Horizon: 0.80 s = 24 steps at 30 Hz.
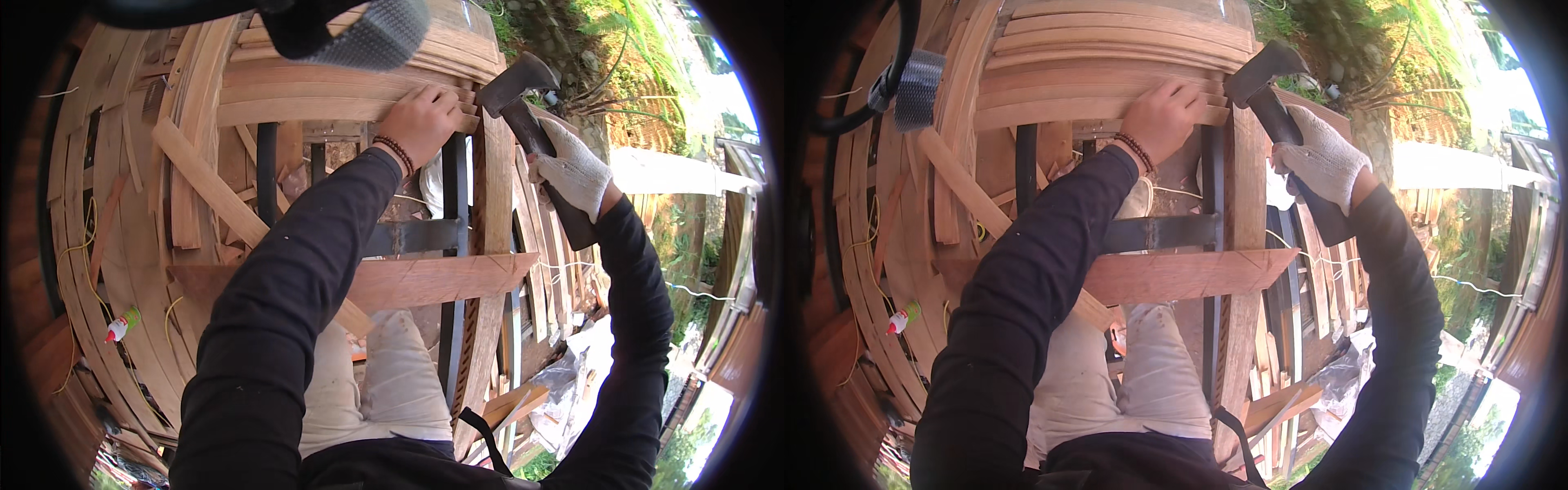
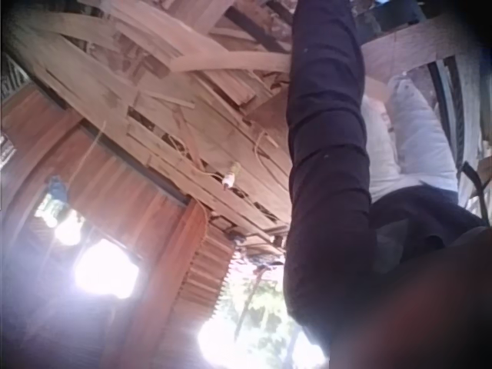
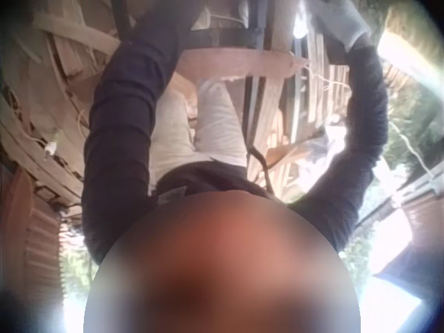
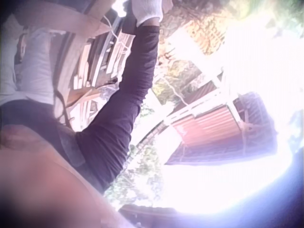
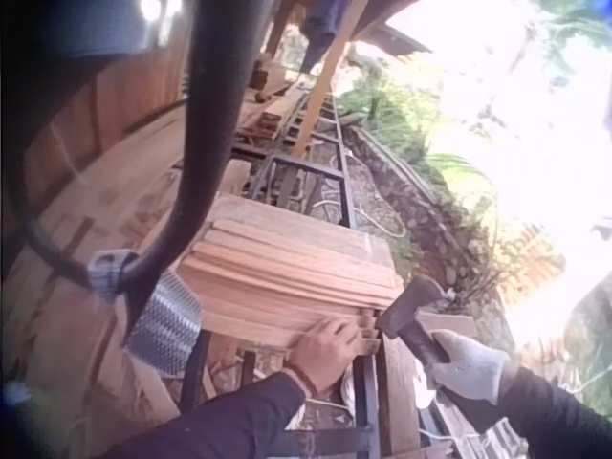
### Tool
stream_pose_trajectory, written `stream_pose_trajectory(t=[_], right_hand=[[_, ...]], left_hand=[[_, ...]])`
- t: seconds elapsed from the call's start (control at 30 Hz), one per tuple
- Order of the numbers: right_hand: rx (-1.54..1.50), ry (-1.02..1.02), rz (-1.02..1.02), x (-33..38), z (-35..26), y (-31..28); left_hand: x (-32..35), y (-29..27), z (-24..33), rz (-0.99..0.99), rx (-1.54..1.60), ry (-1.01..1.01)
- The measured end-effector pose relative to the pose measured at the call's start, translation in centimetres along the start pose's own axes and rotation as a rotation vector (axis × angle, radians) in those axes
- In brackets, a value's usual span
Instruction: The person assembles a wooden frame by placing planks onto a metal structure and securing them with a hammer. The person repeatedly positions planks and hammers them into place.
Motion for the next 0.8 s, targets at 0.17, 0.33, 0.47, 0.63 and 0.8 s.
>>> stream_pose_trajectory(t=[0.17, 0.33, 0.47, 0.63, 0.8], right_hand=[[0.301, -0.007, -0.113, -0.6, -3.4, -0.4], [0.338, 0.004, -0.081, -0.5, -3.9, -0.2], [0.265, 0.011, -0.099, -0.8, -3.6, -0.6], [0.316, -0.031, -0.116, -0.6, -4.2, 0.0], [0.325, -0.052, -0.079, -0.8, -2.0, 0.4]], left_hand=[[-0.4, -0.2, -0.8, 0.047, -0.008, 0.009], [-0.4, -0.5, -0.9, 0.108, -0.019, 0.004], [-0.4, 0.1, -0.5, 0.031, 0.033, -0.027], [-0.1, 0.0, -0.8, 0.013, 0.001, -0.017], [-0.3, 0.2, -1.0, -0.006, 0.07, -0.057]])
Point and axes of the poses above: each hand's wrist, its own x-axis away from the middle knuckle, its own y-axis out of the palm, z = x × y, the point moved 8 cm from there along -x, towards the middle knuckle, and after that the axes turned 7 degrees about y, right-handed, at the moved point
